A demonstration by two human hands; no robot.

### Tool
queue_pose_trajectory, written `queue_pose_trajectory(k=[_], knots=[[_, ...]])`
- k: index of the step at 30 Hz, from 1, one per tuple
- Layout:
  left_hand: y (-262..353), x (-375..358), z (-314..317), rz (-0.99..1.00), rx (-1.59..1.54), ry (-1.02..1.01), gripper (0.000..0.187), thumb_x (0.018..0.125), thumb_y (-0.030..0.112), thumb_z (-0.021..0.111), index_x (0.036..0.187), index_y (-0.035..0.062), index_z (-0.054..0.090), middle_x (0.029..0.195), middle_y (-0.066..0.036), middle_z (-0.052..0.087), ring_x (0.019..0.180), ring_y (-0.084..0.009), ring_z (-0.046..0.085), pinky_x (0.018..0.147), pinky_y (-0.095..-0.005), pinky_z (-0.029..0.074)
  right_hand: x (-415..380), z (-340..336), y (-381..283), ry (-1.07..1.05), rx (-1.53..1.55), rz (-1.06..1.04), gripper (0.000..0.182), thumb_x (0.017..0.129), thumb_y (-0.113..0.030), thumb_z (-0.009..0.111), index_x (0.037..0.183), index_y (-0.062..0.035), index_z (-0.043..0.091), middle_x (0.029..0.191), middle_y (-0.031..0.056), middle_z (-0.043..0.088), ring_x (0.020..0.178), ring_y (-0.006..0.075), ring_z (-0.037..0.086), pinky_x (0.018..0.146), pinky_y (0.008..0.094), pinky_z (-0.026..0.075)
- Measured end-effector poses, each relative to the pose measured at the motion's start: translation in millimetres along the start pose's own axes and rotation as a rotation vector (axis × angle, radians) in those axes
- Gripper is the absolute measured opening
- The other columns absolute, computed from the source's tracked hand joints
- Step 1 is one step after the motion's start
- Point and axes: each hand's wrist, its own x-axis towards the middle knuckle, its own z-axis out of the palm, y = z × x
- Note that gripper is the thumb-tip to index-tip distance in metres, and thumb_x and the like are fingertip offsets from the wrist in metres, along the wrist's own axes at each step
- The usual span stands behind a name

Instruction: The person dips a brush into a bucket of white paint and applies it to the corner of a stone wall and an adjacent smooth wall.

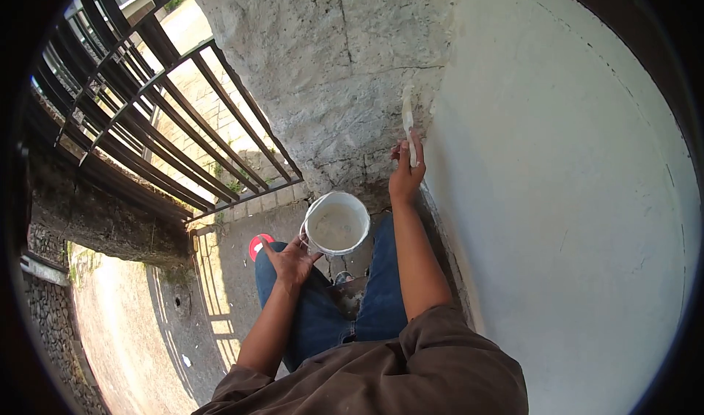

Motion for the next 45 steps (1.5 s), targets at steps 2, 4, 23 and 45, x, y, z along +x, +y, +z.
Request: queue_pose_trajectory(k=[2, 4, 23, 45], knots=[[-0.1, -3.3, 2.1, -0.003, 0.012, -0.038, 0.141, 0.076, 0.105, 0.018, 0.147, -0.0141, 0.046, 0.149, -0.019, 0.049, 0.15, -0.0342, 0.033, 0.124, -0.0701, 0.013, -10.2, -14.7, 16.7, 0.014, -0.055, 0.004, 0.042, 0.109, -0.021, 0.059, 0.146, -0.0029, 0.057, 0.103, 0.0059, 0.064, 0.085, 0.013, 0.06, 0.076, 0.03, 0.051], [0.7, -4.7, 0.3, -0.02, -0.009, -0.016, 0.142, 0.076, 0.105, 0.019, 0.146, -0.0145, 0.046, 0.148, -0.019, 0.05, 0.149, -0.0348, 0.034, 0.124, -0.07, 0.011, -17.1, -19.2, 10.7, 0.074, -0.08, 0.027, 0.042, 0.108, -0.025, 0.062, 0.144, -0.0037, 0.059, 0.103, 0.0049, 0.065, 0.085, 0.0113, 0.059, 0.076, 0.0298, 0.05], [-6.1, 8.1, -19.2, -0.089, 0.009, -0.057, 0.135, 0.079, 0.102, 0.019, 0.143, -0.0132, 0.049, 0.151, -0.019, 0.046, 0.155, -0.0376, 0.024, 0.124, -0.0713, -0.001, 6.0, 31.3, -39.2, -0.107, -0.467, -0.261, 0.044, 0.106, -0.005, 0.052, 0.15, -0.0057, 0.054, 0.121, 0.0212, 0.062, 0.111, 0.0377, 0.064, 0.096, 0.0437, 0.051], [-7.7, 8.0, -10.7, -0.053, 0.061, 0.028, 0.136, 0.078, 0.103, 0.024, 0.144, -0.0137, 0.048, 0.148, -0.02, 0.051, 0.152, -0.0367, 0.032, 0.124, -0.071, 0.0, -0.8, -16.4, 28.0, 0.142, -0.331, -0.006, 0.031, 0.106, 0.0, 0.052, 0.134, -0.0036, 0.062, 0.126, 0.0122, 0.065, 0.1, 0.0201, 0.065, 0.088, 0.0335, 0.054]])
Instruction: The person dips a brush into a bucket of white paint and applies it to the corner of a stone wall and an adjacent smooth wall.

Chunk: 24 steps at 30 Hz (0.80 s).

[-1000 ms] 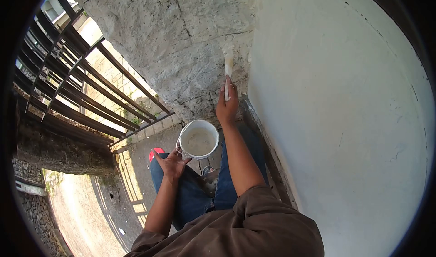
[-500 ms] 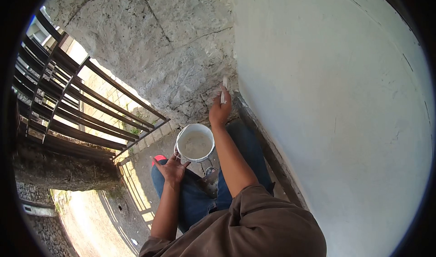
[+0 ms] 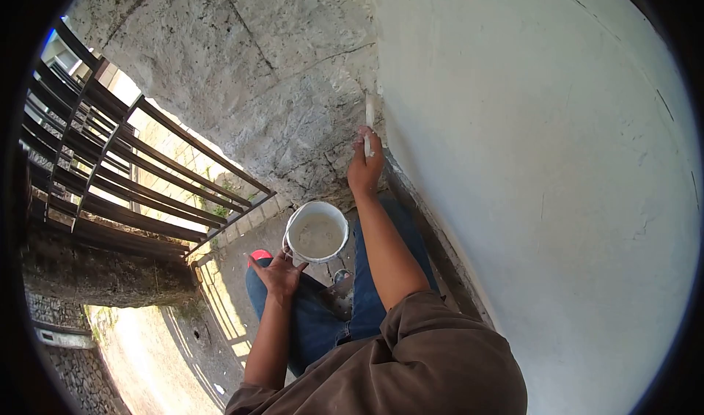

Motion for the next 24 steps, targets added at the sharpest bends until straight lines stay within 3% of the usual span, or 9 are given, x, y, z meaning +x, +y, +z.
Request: queue_pose_trajectory(k=[2, 5, 8, 12, 14, 15, 20, 24], knots=[[0.2, -2.5, 4.0, 0.005, 0.006, 0.021, 0.136, 0.078, 0.103, 0.024, 0.144, -0.0138, 0.048, 0.147, -0.02, 0.052, 0.151, -0.0369, 0.033, 0.124, -0.0709, 0.0, 6.0, 1.0, -34.0, -0.03, 0.027, -0.203, 0.028, 0.106, -0.001, 0.053, 0.132, -0.0017, 0.063, 0.125, 0.0121, 0.067, 0.098, 0.0198, 0.066, 0.086, 0.0328, 0.055], [-0.5, -0.5, 8.0, 0.008, 0.033, 0.034, 0.136, 0.078, 0.103, 0.023, 0.145, -0.0136, 0.048, 0.147, -0.02, 0.053, 0.151, -0.037, 0.033, 0.124, -0.0704, 0.001, 14.2, 7.1, -34.0, -0.15, -0.015, -0.26, 0.023, 0.107, -0.002, 0.053, 0.127, 0.0004, 0.064, 0.121, 0.0122, 0.069, 0.097, 0.0191, 0.066, 0.084, 0.0327, 0.055], [-1.0, -4.8, 8.4, 0.0, 0.042, 0.022, 0.136, 0.078, 0.103, 0.023, 0.145, -0.0133, 0.048, 0.148, -0.02, 0.052, 0.152, -0.0367, 0.032, 0.125, -0.0695, 0.002, 10.3, 10.7, 43.0, -0.063, 0.134, -0.085, 0.024, 0.109, -0.009, 0.055, 0.13, -0.0014, 0.064, 0.116, 0.0088, 0.066, 0.093, 0.0142, 0.061, 0.086, 0.0309, 0.052], [-0.6, -1.4, 3.3, -0.003, 0.031, 0.004, 0.137, 0.077, 0.104, 0.024, 0.145, -0.013, 0.048, 0.149, -0.02, 0.051, 0.153, -0.0362, 0.03, 0.125, -0.0689, 0.001, 12.6, 6.2, -4.2, -0.018, 0.11, -0.061, 0.024, 0.108, -0.005, 0.055, 0.129, -0.0001, 0.064, 0.116, 0.0093, 0.067, 0.095, 0.0146, 0.061, 0.085, 0.0316, 0.053], [-0.9, -2.2, 11.2, 0.008, 0.047, 0.027, 0.137, 0.077, 0.103, 0.024, 0.144, -0.013, 0.048, 0.148, -0.02, 0.052, 0.152, -0.0362, 0.032, 0.125, -0.0692, 0.001, 19.0, 5.4, -30.2, -0.073, 0.079, -0.256, 0.024, 0.108, -0.004, 0.054, 0.128, -0.0002, 0.065, 0.115, 0.0084, 0.068, 0.094, 0.0142, 0.061, 0.084, 0.032, 0.053], [-1.5, -3.2, 13.0, 0.018, 0.07, 0.05, 0.136, 0.077, 0.103, 0.024, 0.144, -0.0129, 0.048, 0.147, -0.02, 0.053, 0.152, -0.0362, 0.033, 0.125, -0.0695, 0.002, 21.0, 4.9, -23.2, -0.072, 0.076, -0.253, 0.024, 0.108, -0.004, 0.054, 0.128, -0.0002, 0.065, 0.115, 0.0084, 0.068, 0.094, 0.0142, 0.061, 0.084, 0.032, 0.053], [0.2, 2.9, 5.5, 0.002, 0.036, 0.041, 0.136, 0.078, 0.103, 0.024, 0.145, -0.0128, 0.047, 0.149, -0.021, 0.052, 0.151, -0.0363, 0.034, 0.124, -0.0699, 0.003, 20.1, 3.4, -2.9, -0.025, 0.124, -0.061, 0.025, 0.108, -0.007, 0.055, 0.129, -0.0025, 0.066, 0.109, 0.0055, 0.068, 0.088, 0.0132, 0.06, 0.082, 0.0314, 0.051], [-3.1, 2.7, 0.8, -0.006, 0.055, 0.014, 0.136, 0.077, 0.103, 0.026, 0.146, -0.012, 0.048, 0.149, -0.021, 0.053, 0.151, -0.0361, 0.035, 0.124, -0.0701, 0.005, 31.1, -3.0, -52.7, -0.156, 0.278, -0.008, 0.023, 0.108, -0.015, 0.057, 0.125, -0.0025, 0.067, 0.102, 0.004, 0.067, 0.087, 0.0103, 0.059, 0.08, 0.0282, 0.049]])
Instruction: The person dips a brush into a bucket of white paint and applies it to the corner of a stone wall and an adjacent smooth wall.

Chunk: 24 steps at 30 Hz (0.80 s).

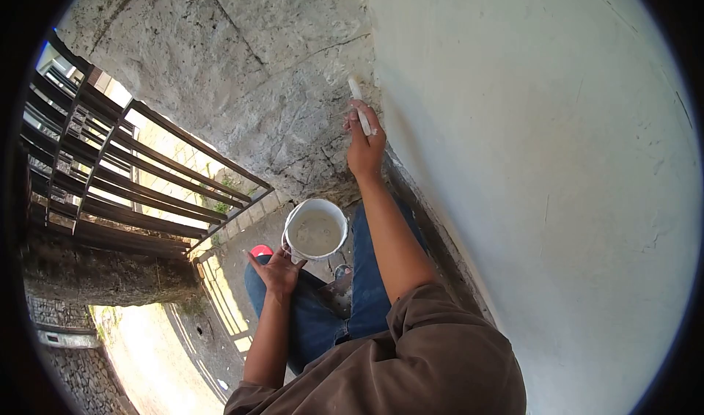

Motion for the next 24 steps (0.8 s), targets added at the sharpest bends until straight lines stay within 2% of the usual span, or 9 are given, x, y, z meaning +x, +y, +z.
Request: queue_pose_trajectory(k=[4, 7, 9, 13, 16, 19, 21, 23, 24], knots=[[2.2, -2.2, 7.2, -0.006, 0.013, -0.006, 0.135, 0.078, 0.103, 0.026, 0.146, -0.0115, 0.048, 0.15, -0.02, 0.053, 0.151, -0.0359, 0.035, 0.124, -0.0698, 0.006, 9.3, -5.7, -12.0, -0.007, 0.111, -0.076, 0.023, 0.108, -0.017, 0.057, 0.123, -0.0027, 0.068, 0.099, 0.0033, 0.067, 0.086, 0.0106, 0.06, 0.078, 0.0281, 0.048], [1.2, -5.7, 10.1, -0.013, -0.011, -0.006, 0.135, 0.077, 0.103, 0.026, 0.146, -0.0114, 0.048, 0.151, -0.02, 0.052, 0.15, -0.0359, 0.035, 0.124, -0.0698, 0.006, 8.5, -8.3, -7.3, 0.022, 0.334, 0.001, 0.023, 0.107, -0.018, 0.059, 0.121, -0.0027, 0.068, 0.097, 0.0031, 0.068, 0.084, 0.0115, 0.061, 0.077, 0.0281, 0.047], [0.8, -5.0, 11.9, -0.01, 0.011, 0.026, 0.134, 0.078, 0.103, 0.026, 0.144, -0.0113, 0.05, 0.15, -0.02, 0.052, 0.15, -0.036, 0.036, 0.124, -0.0701, 0.005, 8.6, -15.5, 6.4, 0.038, 0.237, 0.135, 0.022, 0.107, -0.018, 0.06, 0.119, -0.003, 0.068, 0.095, 0.0035, 0.068, 0.082, 0.0127, 0.062, 0.078, 0.0287, 0.047], [0.2, -4.3, 6.5, 0.002, 0.009, 0.017, 0.134, 0.078, 0.103, 0.026, 0.143, -0.0116, 0.051, 0.15, -0.02, 0.052, 0.149, -0.036, 0.037, 0.124, -0.0706, 0.004, 6.3, -21.9, 5.9, 0.107, 0.181, 0.149, 0.022, 0.106, -0.018, 0.06, 0.12, -0.0024, 0.067, 0.095, 0.0038, 0.068, 0.082, 0.0125, 0.061, 0.078, 0.0283, 0.047], [0.3, -2.6, 3.6, -0.003, 0.015, 0.003, 0.133, 0.078, 0.102, 0.026, 0.141, -0.0119, 0.052, 0.147, -0.02, 0.054, 0.15, -0.036, 0.036, 0.124, -0.0709, 0.004, 12.1, -16.2, -16.8, 0.0, 0.091, -0.068, 0.025, 0.108, -0.019, 0.06, 0.122, -0.0005, 0.067, 0.094, 0.0028, 0.066, 0.085, 0.0119, 0.06, 0.08, 0.0287, 0.047], [-1.3, -1.3, 6.9, -0.004, -0.014, 0.001, 0.132, 0.078, 0.102, 0.026, 0.136, -0.0119, 0.056, 0.137, -0.019, 0.061, 0.147, -0.0361, 0.04, 0.124, -0.0714, 0.003, 18.3, -11.7, -11.9, -0.076, 0.05, -0.043, 0.024, 0.108, -0.019, 0.06, 0.122, -0.0013, 0.067, 0.095, 0.0024, 0.065, 0.087, 0.0123, 0.06, 0.082, 0.0293, 0.048], [-0.4, -4.0, 11.4, -0.009, -0.002, 0.034, 0.13, 0.078, 0.103, 0.026, 0.131, -0.0115, 0.06, 0.125, -0.017, 0.066, 0.141, -0.0354, 0.046, 0.123, -0.072, 0.003, 14.4, -22.5, 9.2, -0.054, -0.05, -0.04, 0.023, 0.107, -0.017, 0.06, 0.125, -0.0061, 0.068, 0.094, 0.0001, 0.067, 0.089, 0.0103, 0.061, 0.079, 0.0273, 0.044], [-0.7, -3.8, 16.5, -0.004, 0.005, 0.039, 0.13, 0.078, 0.103, 0.026, 0.129, -0.0113, 0.061, 0.122, -0.016, 0.067, 0.138, -0.0349, 0.048, 0.123, -0.0721, 0.002, 9.5, -34.7, 36.3, 0.072, -0.095, 0.144, 0.022, 0.107, -0.016, 0.06, 0.125, -0.0085, 0.069, 0.093, -0.0014, 0.066, 0.088, 0.0095, 0.061, 0.076, 0.026, 0.044], [-1.6, -6.2, 17.3, -0.004, 0.01, 0.062, 0.129, 0.078, 0.103, 0.026, 0.127, -0.0111, 0.062, 0.118, -0.015, 0.068, 0.136, -0.0343, 0.05, 0.123, -0.0722, 0.001, 7.5, -40.2, 44.2, 0.091, -0.128, 0.145, 0.021, 0.106, -0.014, 0.059, 0.124, -0.0085, 0.07, 0.091, -0.0017, 0.065, 0.087, 0.0093, 0.062, 0.077, 0.0271, 0.046]])
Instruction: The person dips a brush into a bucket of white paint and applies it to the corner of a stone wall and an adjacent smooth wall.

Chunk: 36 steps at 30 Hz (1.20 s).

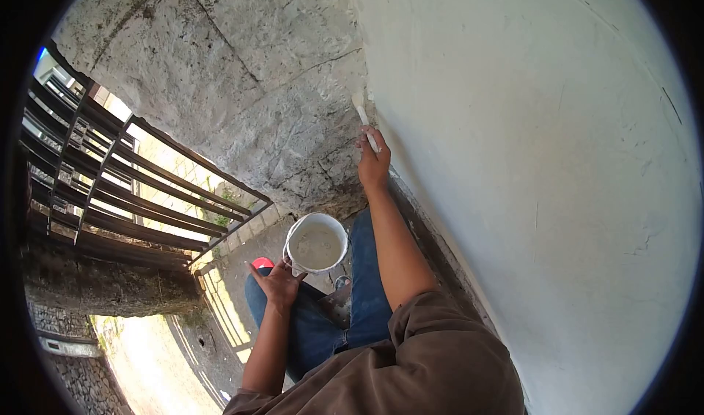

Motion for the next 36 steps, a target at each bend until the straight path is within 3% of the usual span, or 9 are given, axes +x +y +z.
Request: queue_pose_trajectory(k=[4, 9, 13, 17, 21, 23, 27, 33, 36], knots=[[0.3, 0.0, -2.1, 0.0, -0.01, 0.019, 0.13, 0.078, 0.103, 0.026, 0.128, -0.011, 0.062, 0.118, -0.014, 0.067, 0.136, -0.0341, 0.049, 0.123, -0.0719, 0.002, -8.3, 3.3, 4.2, 0.015, -0.027, -0.058, 0.021, 0.106, -0.011, 0.059, 0.123, -0.0064, 0.07, 0.094, 0.0, 0.066, 0.088, 0.0097, 0.062, 0.083, 0.029, 0.049], [0.4, 1.6, -4.2, 0.002, 0.011, -0.009, 0.131, 0.078, 0.103, 0.027, 0.134, -0.0106, 0.058, 0.128, -0.015, 0.065, 0.14, -0.035, 0.046, 0.124, -0.0705, 0.004, -36.5, 23.6, -32.2, -0.298, -0.128, -0.123, 0.019, 0.107, -0.011, 0.058, 0.12, -0.0018, 0.069, 0.103, 0.004, 0.069, 0.09, 0.0111, 0.062, 0.087, 0.0301, 0.051], [-0.8, 1.2, -2.9, -0.005, 0.017, 0.005, 0.131, 0.078, 0.103, 0.027, 0.137, -0.0107, 0.056, 0.131, -0.017, 0.064, 0.142, -0.0353, 0.045, 0.124, -0.0699, 0.005, -49.0, 36.2, -43.9, -0.259, -0.02, -0.34, 0.019, 0.107, -0.013, 0.059, 0.117, -0.0014, 0.07, 0.103, 0.0085, 0.071, 0.088, 0.013, 0.061, 0.081, 0.0318, 0.051], [0.3, 2.3, -5.5, 0.006, -0.004, -0.017, 0.132, 0.077, 0.103, 0.027, 0.136, -0.0112, 0.056, 0.132, -0.017, 0.063, 0.142, -0.0358, 0.045, 0.124, -0.0697, 0.005, -39.7, 28.3, -21.8, -0.139, 0.028, -0.275, 0.017, 0.107, -0.012, 0.058, 0.114, 0.0, 0.069, 0.093, 0.0043, 0.065, 0.083, 0.0121, 0.058, 0.083, 0.03, 0.05], [0.1, 3.8, -7.2, 0.004, -0.013, -0.012, 0.132, 0.077, 0.103, 0.027, 0.135, -0.0113, 0.057, 0.131, -0.017, 0.064, 0.142, -0.0358, 0.046, 0.124, -0.0705, 0.005, -28.7, 12.0, 0.4, -0.091, -0.06, -0.123, 0.018, 0.106, -0.013, 0.059, 0.115, -0.0003, 0.069, 0.097, 0.006, 0.072, 0.086, 0.013, 0.062, 0.08, 0.0298, 0.051], [-1.1, -0.6, 0.9, 0.007, 0.0, -0.014, 0.132, 0.077, 0.103, 0.026, 0.134, -0.0113, 0.057, 0.131, -0.016, 0.064, 0.142, -0.0357, 0.045, 0.124, -0.0707, 0.004, -34.2, 19.9, -23.2, -0.057, -0.034, -0.307, 0.02, 0.107, -0.013, 0.059, 0.117, -0.0001, 0.069, 0.099, 0.0072, 0.072, 0.086, 0.0129, 0.062, 0.081, 0.0295, 0.051], [0.6, 1.0, -4.9, -0.002, -0.009, -0.032, 0.132, 0.077, 0.104, 0.025, 0.134, -0.0113, 0.058, 0.132, -0.016, 0.063, 0.145, -0.0355, 0.042, 0.124, -0.0711, 0.0, -36.2, 30.5, -49.1, -0.158, -0.053, -0.438, 0.023, 0.107, -0.014, 0.059, 0.12, 0.0007, 0.069, 0.101, 0.009, 0.073, 0.088, 0.0136, 0.063, 0.082, 0.0305, 0.051], [0.0, 0.9, -4.9, 0.01, 0.0, -0.021, 0.135, 0.077, 0.104, 0.024, 0.138, -0.0119, 0.055, 0.135, -0.017, 0.062, 0.148, -0.0356, 0.039, 0.124, -0.0708, 0.0, -41.8, 27.1, -12.7, -0.132, -0.208, -0.281, 0.022, 0.107, -0.016, 0.059, 0.117, 0.0003, 0.069, 0.1, 0.0142, 0.073, 0.089, 0.022, 0.068, 0.081, 0.0356, 0.052], [0.5, 2.8, -6.2, 0.008, -0.009, -0.022, 0.136, 0.077, 0.104, 0.023, 0.14, -0.0121, 0.054, 0.139, -0.017, 0.06, 0.149, -0.0355, 0.037, 0.124, -0.0705, 0.0, -42.7, 27.9, -20.7, -0.078, -0.25, -0.432, 0.018, 0.106, -0.014, 0.059, 0.114, -0.0006, 0.069, 0.1, 0.0164, 0.072, 0.091, 0.031, 0.07, 0.082, 0.0394, 0.053]])
